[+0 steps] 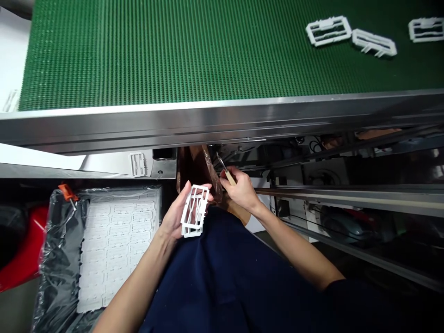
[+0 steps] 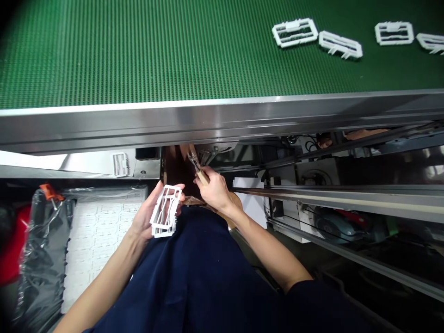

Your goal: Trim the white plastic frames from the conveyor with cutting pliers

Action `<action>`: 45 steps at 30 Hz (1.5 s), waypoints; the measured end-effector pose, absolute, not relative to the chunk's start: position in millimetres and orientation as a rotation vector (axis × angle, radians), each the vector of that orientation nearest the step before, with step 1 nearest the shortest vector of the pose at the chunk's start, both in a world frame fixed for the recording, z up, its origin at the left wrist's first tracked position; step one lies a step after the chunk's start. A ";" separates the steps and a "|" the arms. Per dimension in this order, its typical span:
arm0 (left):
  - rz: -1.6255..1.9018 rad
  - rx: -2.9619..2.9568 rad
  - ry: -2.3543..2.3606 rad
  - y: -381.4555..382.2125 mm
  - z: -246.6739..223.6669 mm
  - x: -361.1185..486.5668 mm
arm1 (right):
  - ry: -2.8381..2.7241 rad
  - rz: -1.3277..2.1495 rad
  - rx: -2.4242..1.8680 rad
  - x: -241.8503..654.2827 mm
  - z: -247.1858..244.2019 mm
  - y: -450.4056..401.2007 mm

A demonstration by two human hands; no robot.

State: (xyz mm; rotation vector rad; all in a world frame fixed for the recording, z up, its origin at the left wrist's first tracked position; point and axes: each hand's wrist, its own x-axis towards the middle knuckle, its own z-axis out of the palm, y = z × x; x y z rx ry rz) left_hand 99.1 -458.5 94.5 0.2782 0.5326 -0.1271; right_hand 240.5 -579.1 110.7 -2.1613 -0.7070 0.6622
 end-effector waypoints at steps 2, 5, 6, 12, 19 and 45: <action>-0.121 0.261 0.541 -457.3 94.2 97.8 | -0.703 0.678 -2.170 238.2 106.9 -583.3; -0.105 0.252 0.546 -455.7 93.7 95.8 | -0.758 0.637 -2.221 232.1 103.6 -587.3; -0.094 0.258 0.545 -455.2 93.4 95.2 | -0.773 0.635 -2.235 229.8 102.9 -588.3; -0.058 0.254 0.531 -452.9 92.0 92.0 | -0.792 0.676 -2.206 221.0 99.2 -594.5; -0.030 0.244 0.575 -452.3 94.6 89.7 | -0.610 0.696 -2.118 212.7 109.6 -593.3; 0.123 0.329 0.984 -456.7 71.2 99.4 | -1.000 0.822 -2.055 255.0 246.6 -590.8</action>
